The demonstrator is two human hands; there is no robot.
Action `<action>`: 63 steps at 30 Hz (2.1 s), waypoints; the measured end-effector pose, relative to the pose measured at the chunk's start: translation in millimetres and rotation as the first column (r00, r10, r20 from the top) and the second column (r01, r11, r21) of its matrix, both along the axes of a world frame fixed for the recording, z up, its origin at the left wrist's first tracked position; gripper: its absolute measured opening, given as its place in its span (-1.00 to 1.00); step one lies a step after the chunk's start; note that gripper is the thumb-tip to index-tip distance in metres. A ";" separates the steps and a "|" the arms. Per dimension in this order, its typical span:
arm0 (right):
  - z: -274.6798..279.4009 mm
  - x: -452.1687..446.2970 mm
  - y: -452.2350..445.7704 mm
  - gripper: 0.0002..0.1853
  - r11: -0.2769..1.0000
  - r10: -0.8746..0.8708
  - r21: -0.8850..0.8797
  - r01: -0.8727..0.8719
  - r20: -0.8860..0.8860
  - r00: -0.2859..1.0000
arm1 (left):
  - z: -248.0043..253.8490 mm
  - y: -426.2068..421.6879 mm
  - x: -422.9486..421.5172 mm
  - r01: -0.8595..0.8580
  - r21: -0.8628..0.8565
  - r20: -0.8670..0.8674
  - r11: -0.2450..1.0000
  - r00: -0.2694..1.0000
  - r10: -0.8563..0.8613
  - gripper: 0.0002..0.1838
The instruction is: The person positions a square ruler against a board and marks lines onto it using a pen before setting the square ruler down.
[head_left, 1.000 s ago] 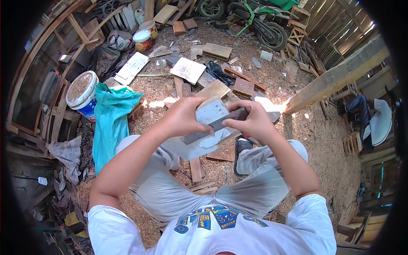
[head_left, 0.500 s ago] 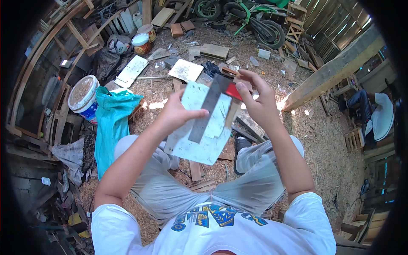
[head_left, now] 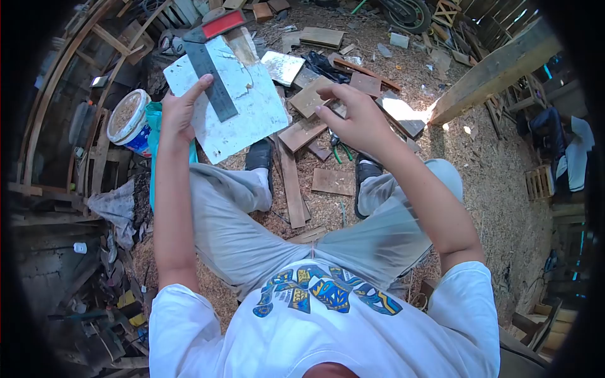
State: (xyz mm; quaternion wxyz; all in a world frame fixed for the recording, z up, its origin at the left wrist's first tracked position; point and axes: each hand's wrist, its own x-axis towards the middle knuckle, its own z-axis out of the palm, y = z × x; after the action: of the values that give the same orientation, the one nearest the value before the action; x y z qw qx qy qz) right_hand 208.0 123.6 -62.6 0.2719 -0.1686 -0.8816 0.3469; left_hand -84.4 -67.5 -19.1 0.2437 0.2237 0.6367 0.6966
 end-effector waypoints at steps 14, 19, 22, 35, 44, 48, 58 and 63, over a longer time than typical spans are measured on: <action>-75.3 -68.2 -40.1 -0.66 0.942 0.290 0.136 -0.306 0.125 0.949 | 67.1 -140.0 44.5 -0.230 0.031 -0.207 0.973 0.951 0.231 -0.46; -125.0 -88.9 -71.0 -0.67 0.821 0.452 0.226 -0.524 0.302 0.839 | 30.9 -159.4 7.5 -0.314 0.046 -0.352 0.948 0.883 0.309 -0.43; -165.6 -101.5 -85.9 -0.61 0.811 0.479 0.018 -0.585 0.554 0.681 | -11.5 -170.4 -7.6 -0.368 0.073 -0.258 0.927 0.891 0.374 -0.41; -385.8 -93.3 -225.5 -0.72 0.884 0.334 -0.102 -0.456 0.819 0.466 | -40.9 -186.6 3.2 -0.393 -0.053 -0.273 0.918 0.890 0.365 -0.48; -389.0 -59.6 -254.0 -0.70 0.763 0.281 0.090 -0.640 0.846 0.453 | -39.2 -204.6 3.8 -0.473 0.042 -0.085 0.880 0.876 0.475 -0.44; -390.4 -58.7 -266.5 -0.70 0.798 0.236 0.077 -0.598 0.873 0.428 | -37.5 -206.4 5.6 -0.518 0.086 -0.075 0.851 0.849 0.524 -0.43; -390.7 -60.6 -251.2 -0.69 0.843 0.254 0.034 -0.536 0.854 0.454 | -41.9 -204.7 6.8 -0.436 0.112 -0.055 0.893 0.895 0.443 -0.47; -374.8 -66.1 -267.4 -0.70 0.792 0.198 0.081 -0.605 0.903 0.381 | -46.4 -199.0 7.4 -0.421 0.127 -0.067 0.898 0.900 0.431 -0.46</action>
State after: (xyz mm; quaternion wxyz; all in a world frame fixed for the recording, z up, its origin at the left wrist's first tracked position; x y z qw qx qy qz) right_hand 141.9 -143.8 -437.4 -0.2713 -0.0330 -0.9583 0.0833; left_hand -77.0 -266.5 -65.5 0.0429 0.1242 0.6417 0.7556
